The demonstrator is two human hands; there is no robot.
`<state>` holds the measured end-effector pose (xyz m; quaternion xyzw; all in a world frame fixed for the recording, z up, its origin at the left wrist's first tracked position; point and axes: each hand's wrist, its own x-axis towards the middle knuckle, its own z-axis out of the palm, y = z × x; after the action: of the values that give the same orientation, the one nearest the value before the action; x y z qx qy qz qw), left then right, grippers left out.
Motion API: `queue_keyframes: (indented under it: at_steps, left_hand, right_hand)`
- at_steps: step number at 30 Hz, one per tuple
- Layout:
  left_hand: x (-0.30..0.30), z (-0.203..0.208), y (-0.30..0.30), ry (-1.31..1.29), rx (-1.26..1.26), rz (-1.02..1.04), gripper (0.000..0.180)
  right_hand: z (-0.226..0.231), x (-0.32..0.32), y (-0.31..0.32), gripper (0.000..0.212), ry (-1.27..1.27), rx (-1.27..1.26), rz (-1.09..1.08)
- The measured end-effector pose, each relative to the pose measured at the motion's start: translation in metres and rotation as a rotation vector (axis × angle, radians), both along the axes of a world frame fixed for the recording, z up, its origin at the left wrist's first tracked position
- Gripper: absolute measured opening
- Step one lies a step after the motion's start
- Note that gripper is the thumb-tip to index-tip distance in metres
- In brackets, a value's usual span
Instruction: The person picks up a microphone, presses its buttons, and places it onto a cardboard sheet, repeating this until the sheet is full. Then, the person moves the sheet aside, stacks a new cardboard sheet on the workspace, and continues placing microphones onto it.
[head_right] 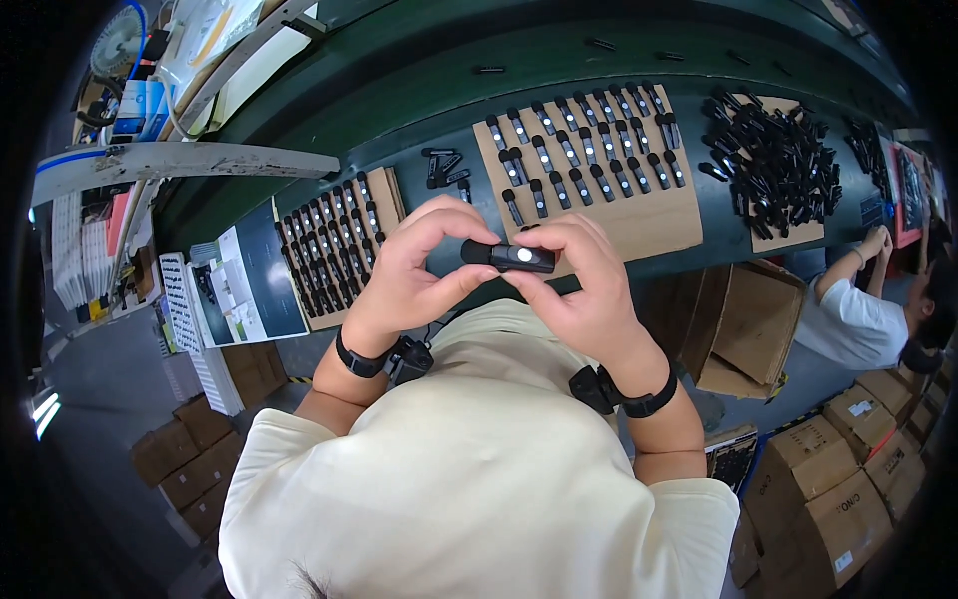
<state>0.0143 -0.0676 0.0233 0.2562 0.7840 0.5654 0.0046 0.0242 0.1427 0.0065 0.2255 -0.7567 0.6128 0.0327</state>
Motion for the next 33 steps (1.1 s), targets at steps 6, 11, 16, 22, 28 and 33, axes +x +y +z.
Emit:
queue_keyframes:
  at_steps: [6,11,16,22,28,33]
  left_hand:
    - [-0.001,-0.003,0.001,0.064,-0.024,-0.008,0.029]
    - [-0.002,-0.015,0.005,0.048,-0.032,-0.038,0.032]
    - [-0.001,-0.024,0.004,-0.089,0.01,-0.047,0.03]
    - [-0.008,-0.03,0.002,-0.067,-0.098,-0.03,0.026]
    - [-0.018,-0.083,-0.005,-0.193,-0.105,0.193,0.022]
    - [-0.021,-0.128,-0.026,-0.353,-0.098,0.418,0.017]
  right_hand:
    - [-0.005,0.002,0.001,0.032,0.014,-0.002,0.019]
    - [-0.002,0.002,-0.002,0.034,0.057,0.035,0.039]
    - [0.001,0.001,-0.005,0.032,0.116,0.124,-0.011]
    - [-0.018,-0.002,0.002,0.023,0.164,0.399,-0.099]
    - [-0.102,0.008,0.021,0.017,-0.207,0.774,-0.176]
    - [-0.165,0.011,0.028,0.02,-0.415,0.944,-0.15]
